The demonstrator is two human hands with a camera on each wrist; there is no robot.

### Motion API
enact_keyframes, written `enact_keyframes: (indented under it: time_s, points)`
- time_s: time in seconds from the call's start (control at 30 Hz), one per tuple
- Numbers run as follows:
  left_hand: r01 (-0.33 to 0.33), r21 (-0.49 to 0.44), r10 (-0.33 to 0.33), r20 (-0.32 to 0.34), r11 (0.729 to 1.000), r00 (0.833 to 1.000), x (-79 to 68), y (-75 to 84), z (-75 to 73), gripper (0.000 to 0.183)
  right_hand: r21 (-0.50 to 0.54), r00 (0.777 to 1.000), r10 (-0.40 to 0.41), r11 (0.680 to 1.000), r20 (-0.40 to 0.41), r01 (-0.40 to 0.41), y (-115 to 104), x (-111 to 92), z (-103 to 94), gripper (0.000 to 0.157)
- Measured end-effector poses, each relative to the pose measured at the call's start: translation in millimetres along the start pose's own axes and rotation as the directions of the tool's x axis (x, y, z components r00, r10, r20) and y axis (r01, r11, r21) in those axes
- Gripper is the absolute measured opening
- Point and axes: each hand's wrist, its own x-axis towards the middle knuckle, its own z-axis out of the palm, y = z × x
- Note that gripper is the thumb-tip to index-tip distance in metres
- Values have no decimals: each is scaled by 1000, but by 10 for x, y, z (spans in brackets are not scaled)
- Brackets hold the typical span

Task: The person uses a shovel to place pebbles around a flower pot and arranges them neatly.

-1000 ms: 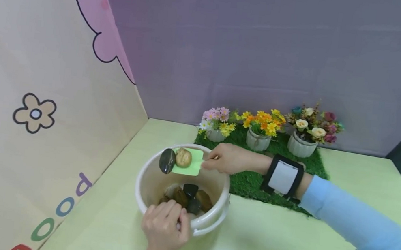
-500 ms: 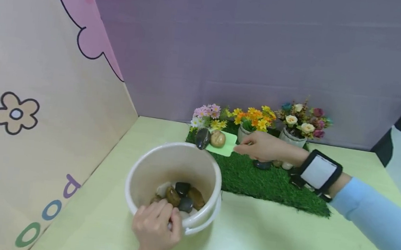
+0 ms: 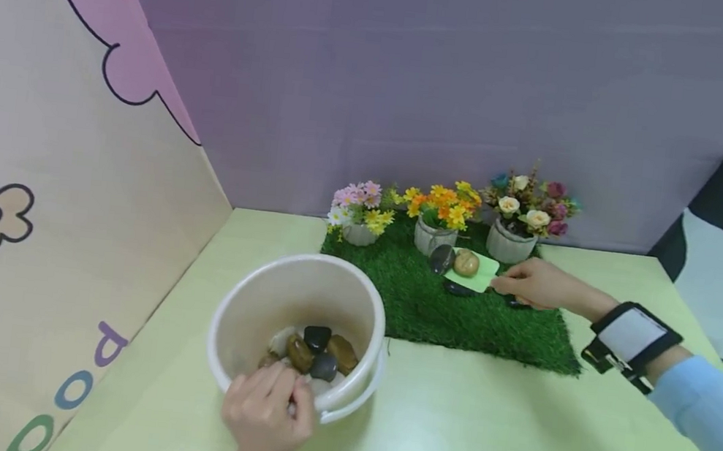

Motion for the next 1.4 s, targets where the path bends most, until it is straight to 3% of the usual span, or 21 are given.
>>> enact_keyframes:
  time_s: [0.3, 0.5, 0.7, 0.9, 1.13, 1.27, 1.4]
  points:
    - [3, 22, -3, -16, 1000, 1000, 39, -52, -24, 20, 116, 998, 33, 993, 50, -39, 730, 122, 253, 45]
    - [9, 4, -9, -21, 1000, 1000, 3, -28, -26, 22, 121, 993, 72, 989, 97, -83, 993, 153, 385, 44]
    - [20, -4, -20, -27, 1000, 999, -30, 18, -3, 23, 105, 987, 118, 986, 110, -129, 1140, 110, 325, 43]
    - [30, -7, -30, -23, 1000, 999, -17, 50, 29, 25, 80, 987, 129, 987, 97, -137, 1187, 102, 237, 39]
    - [41, -19, -42, -41, 999, 998, -6, 52, 44, 25, 48, 976, 195, 979, 95, -200, 1022, 78, 91, 37]
    - [42, -21, -42, -36, 999, 998, 2, 62, 40, 23, -57, 970, 223, 974, 94, -218, 921, 45, -8, 37]
    - [34, -17, -35, -32, 999, 999, 19, 59, 24, 24, -233, 972, 230, 949, 45, -214, 817, -8, -89, 42]
